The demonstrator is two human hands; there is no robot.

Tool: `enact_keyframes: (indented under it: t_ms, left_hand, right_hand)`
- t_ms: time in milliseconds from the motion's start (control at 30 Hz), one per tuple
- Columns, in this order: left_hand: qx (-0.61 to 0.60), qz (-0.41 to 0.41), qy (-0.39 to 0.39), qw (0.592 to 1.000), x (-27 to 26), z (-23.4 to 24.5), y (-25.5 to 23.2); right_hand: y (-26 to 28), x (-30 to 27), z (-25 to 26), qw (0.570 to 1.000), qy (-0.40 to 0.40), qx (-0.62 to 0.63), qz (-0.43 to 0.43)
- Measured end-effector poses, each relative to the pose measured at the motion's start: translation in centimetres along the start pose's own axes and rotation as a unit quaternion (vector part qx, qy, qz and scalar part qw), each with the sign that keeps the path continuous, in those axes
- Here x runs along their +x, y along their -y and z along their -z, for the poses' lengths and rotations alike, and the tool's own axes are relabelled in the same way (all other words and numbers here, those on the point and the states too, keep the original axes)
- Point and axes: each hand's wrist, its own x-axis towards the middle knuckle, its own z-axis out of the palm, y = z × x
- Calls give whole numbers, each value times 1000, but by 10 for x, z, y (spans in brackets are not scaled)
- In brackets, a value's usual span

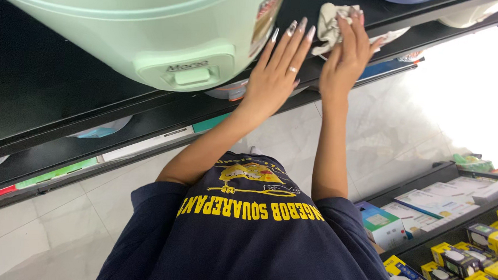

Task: The person wipes the exterior surfaces of rice cookers on a display shelf with a cloth, handling several different models one at a time.

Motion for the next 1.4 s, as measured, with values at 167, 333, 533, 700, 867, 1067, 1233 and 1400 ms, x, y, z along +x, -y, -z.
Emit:
enact_keyframes:
  t_ms: [167,333,533,700,867,1067,1233,1400]
  left_hand:
    - [129,24,-47,990,22,-55,0]
    - [67,48,-118,990,18,-77,2]
    - [15,60,-126,990,19,-65,-7]
    - [18,71,-129,989,22,-61,-16]
    - [27,78,-157,984,24,-69,-22]
    - [20,68,-178,981,22,-77,-21]
    - [40,63,-177,981,23,-75,-23]
    - [56,59,-174,981,27,-72,-27]
  right_hand:
    - [12,-5,10,999,10,48,0]
    - [22,-11,3,997,-2,68,47]
    - [-6,-6,7,988,1,106,111]
    - [-55,16,15,978,-32,190,83]
    - [-50,15,12,980,-30,168,101]
    - [-30,3,7,974,20,161,159]
    - [-53,15,15,964,33,176,198]
    - [-76,21,22,981,-10,142,134]
